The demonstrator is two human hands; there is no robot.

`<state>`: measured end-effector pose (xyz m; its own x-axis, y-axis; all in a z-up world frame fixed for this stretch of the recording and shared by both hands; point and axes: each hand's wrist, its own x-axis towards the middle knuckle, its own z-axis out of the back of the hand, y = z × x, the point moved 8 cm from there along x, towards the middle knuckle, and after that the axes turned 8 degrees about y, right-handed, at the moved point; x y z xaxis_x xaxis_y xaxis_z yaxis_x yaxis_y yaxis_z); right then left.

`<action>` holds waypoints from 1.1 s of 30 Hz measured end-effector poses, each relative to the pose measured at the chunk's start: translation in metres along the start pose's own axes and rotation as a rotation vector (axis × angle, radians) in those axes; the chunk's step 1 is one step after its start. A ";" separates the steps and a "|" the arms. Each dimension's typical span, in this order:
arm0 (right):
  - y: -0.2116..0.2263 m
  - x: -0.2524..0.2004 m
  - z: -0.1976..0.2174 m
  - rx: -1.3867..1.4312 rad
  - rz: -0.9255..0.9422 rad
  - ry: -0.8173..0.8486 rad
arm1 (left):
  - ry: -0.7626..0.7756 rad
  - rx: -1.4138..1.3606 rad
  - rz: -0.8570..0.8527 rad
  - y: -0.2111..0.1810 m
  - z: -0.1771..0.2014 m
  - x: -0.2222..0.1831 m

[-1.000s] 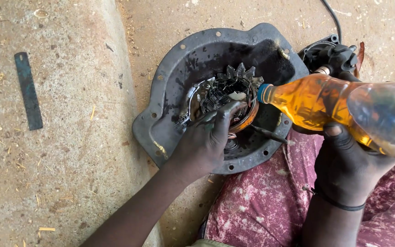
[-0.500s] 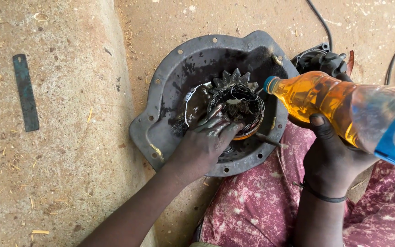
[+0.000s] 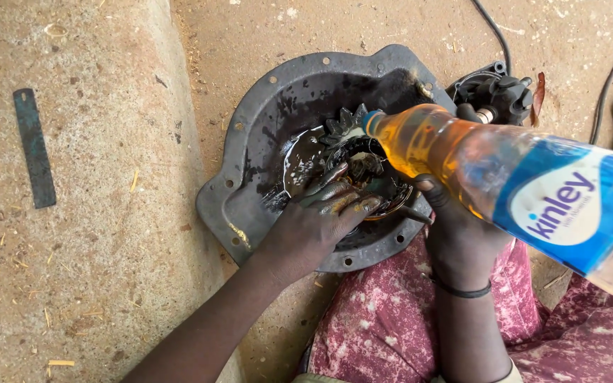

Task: Cleaning and assembling mechanical motor components with oil or solvent on the ground.

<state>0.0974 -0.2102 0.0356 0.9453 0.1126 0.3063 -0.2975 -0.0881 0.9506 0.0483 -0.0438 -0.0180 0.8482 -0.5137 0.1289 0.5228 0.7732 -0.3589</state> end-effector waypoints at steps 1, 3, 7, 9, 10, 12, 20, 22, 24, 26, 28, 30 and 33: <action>0.000 0.001 -0.003 0.005 -0.005 0.026 | -0.067 0.015 -0.020 -0.003 0.008 0.000; -0.004 0.001 0.000 0.006 -0.013 0.008 | -0.027 -0.040 -0.013 -0.001 0.004 0.001; -0.013 -0.005 0.007 0.015 -0.085 -0.047 | 0.123 -0.098 0.026 0.005 -0.014 0.001; -0.026 -0.014 0.018 0.011 -0.067 -0.052 | 0.088 -0.099 0.011 0.003 -0.009 0.002; -0.031 -0.018 0.024 0.008 -0.048 -0.056 | 0.051 -0.099 -0.001 0.002 -0.004 0.003; -0.034 -0.021 0.028 0.041 -0.058 -0.055 | 0.050 -0.125 0.002 0.002 -0.007 0.002; 0.011 0.001 0.006 0.283 -0.048 0.074 | 0.025 -0.148 0.048 0.007 -0.003 0.004; 0.014 0.001 0.011 0.289 -0.027 0.081 | 0.030 -0.105 0.065 0.009 -0.005 0.004; 0.019 0.005 0.015 0.301 0.004 0.075 | 0.011 -0.130 0.073 0.011 -0.006 0.003; 0.017 0.005 0.022 0.313 0.034 0.067 | -0.007 -0.154 0.082 0.012 -0.003 0.004; 0.007 0.000 0.037 0.312 0.049 -0.005 | 0.015 -0.152 0.137 0.016 0.001 0.006; 0.007 0.012 0.027 0.419 -0.061 -0.061 | -0.051 -0.217 0.127 0.022 -0.004 0.003; -0.020 0.013 0.026 0.822 -0.246 -0.190 | -0.087 -0.395 0.176 0.029 0.007 0.005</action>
<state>0.1186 -0.2331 0.0194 0.9979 0.0624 0.0143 0.0395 -0.7764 0.6290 0.0679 -0.0209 -0.0211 0.9343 -0.3405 0.1052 0.3114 0.6364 -0.7057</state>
